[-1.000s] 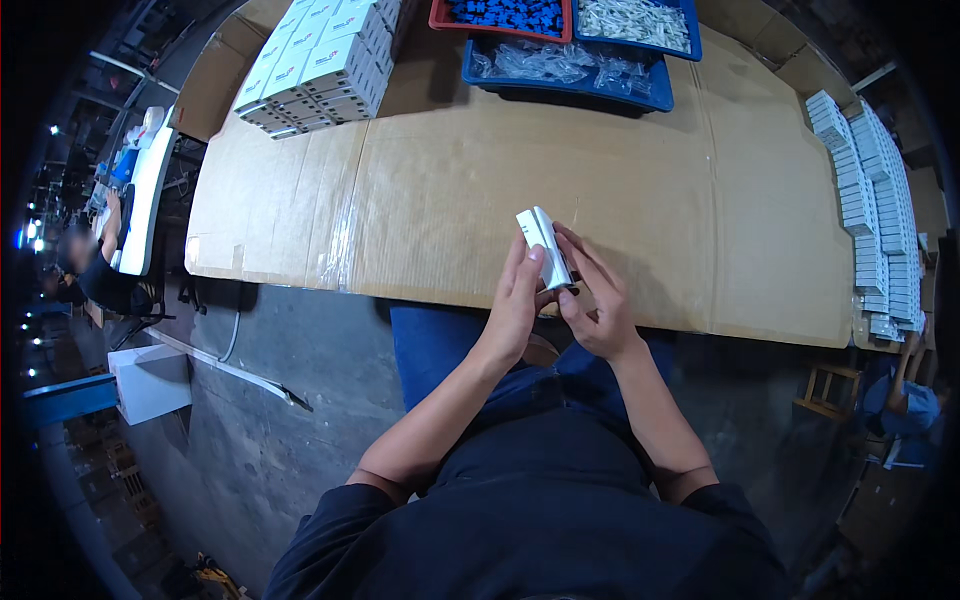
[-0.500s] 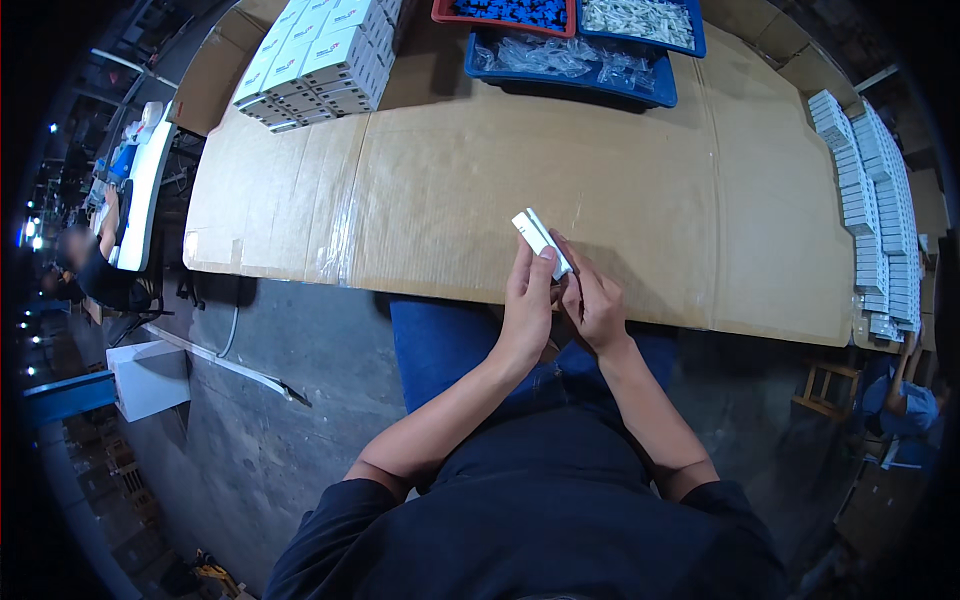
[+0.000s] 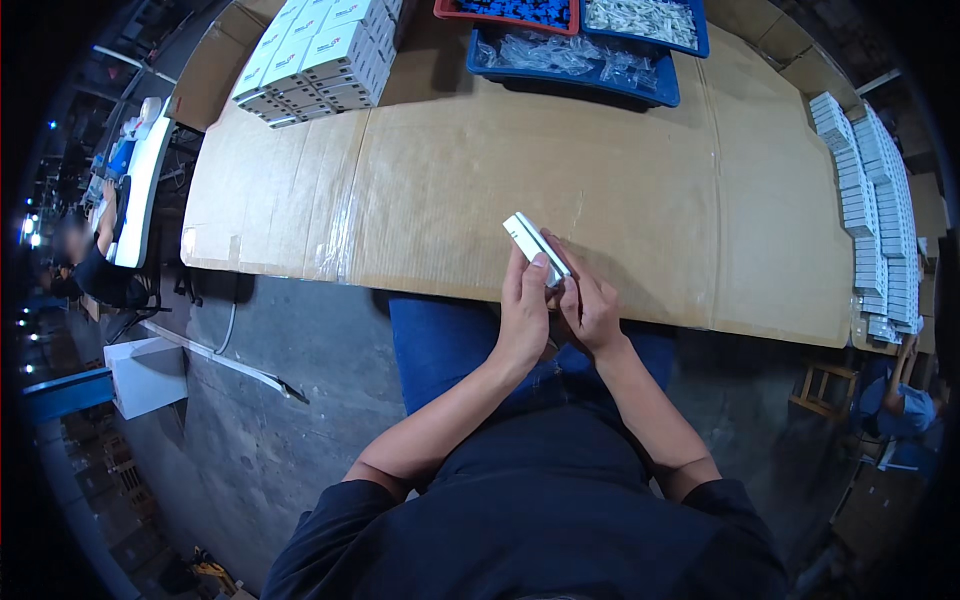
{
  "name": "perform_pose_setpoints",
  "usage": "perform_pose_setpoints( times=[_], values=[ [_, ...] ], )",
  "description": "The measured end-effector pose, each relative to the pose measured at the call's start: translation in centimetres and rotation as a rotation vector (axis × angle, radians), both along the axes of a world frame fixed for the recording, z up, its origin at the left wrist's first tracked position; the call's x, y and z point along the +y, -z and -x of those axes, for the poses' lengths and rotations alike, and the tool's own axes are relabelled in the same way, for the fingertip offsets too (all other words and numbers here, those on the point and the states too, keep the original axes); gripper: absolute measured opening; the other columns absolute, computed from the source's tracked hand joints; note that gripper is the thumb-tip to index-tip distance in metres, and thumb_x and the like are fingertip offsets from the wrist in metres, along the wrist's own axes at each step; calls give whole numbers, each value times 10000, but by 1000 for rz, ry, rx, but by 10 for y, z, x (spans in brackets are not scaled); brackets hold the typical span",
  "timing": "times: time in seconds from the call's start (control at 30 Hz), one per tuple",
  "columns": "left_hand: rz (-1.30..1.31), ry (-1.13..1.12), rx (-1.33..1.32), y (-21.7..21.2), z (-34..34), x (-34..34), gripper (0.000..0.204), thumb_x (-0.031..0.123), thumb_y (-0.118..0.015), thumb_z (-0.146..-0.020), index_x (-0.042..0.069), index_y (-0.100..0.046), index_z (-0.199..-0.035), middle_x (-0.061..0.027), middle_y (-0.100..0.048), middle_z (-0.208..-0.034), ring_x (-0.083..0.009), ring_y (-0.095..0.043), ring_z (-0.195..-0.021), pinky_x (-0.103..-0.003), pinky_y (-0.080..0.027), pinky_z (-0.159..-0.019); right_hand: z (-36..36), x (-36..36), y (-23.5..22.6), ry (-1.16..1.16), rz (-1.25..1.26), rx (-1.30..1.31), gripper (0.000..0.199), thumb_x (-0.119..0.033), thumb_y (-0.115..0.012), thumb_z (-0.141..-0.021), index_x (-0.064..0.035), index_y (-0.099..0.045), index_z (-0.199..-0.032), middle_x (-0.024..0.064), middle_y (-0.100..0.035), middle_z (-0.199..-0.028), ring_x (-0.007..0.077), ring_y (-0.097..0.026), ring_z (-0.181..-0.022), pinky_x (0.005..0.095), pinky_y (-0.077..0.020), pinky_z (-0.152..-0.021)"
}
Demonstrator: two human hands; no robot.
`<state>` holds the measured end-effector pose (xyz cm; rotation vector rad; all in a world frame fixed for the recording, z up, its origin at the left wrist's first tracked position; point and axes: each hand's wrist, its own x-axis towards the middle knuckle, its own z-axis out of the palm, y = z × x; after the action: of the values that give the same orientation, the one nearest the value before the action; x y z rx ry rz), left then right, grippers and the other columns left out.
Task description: Manually assembling small components into a white electronic device casing.
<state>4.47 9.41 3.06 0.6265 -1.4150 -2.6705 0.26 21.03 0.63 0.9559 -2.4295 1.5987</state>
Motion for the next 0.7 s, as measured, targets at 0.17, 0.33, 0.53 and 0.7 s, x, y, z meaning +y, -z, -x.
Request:
perform_pose_setpoints(
  times=[0.17, 0.33, 0.53, 0.7],
  values=[
    [243, 30, 268, -6, 9, -20, 789, 112, -551, -981, 109, -147, -1659, -138, -381, -1547, -201, -509, -1289, -338, -495, -1002, 8, 1, -17, -175, 370, -289, 454, -196, -455, -1072, 61, -550, -1433, 164, -552, -1509, 293, -509, -1414, 397, -416, -1149],
    [548, 129, 458, 5, 11, -29, 1072, 159, -710, -793, 92, -85, -1661, -189, -256, -1640, -335, -324, -1509, -490, -244, -1255, 13, 9, -42, -5, 474, -906, 593, -473, -501, -1082, 9, -571, -1422, 128, -618, -1376, 197, -599, -1216, 357, -528, -978],
    [594, 195, 420, 3, 14, -28, 869, 257, -644, -914, 25, -199, -1624, -214, -327, -1593, -322, -313, -1515, -453, -292, -1232, 15, 2, -42, 0, 529, -864, 534, -254, -708, -1011, 4, -541, -1447, 111, -628, -1363, 175, -613, -1211, 355, -524, -1005],
    [146, 205, 143, -15, 10, -23, 645, 312, -495, -1108, 89, -214, -1644, -129, -453, -1509, -208, -454, -1376, -345, -398, -1118, -1, -7, -35, 13, 456, -649, 534, -245, -711, -1009, 40, -553, -1434, 154, -637, -1380, 210, -603, -1289, 337, -481, -1081]
  ],
)
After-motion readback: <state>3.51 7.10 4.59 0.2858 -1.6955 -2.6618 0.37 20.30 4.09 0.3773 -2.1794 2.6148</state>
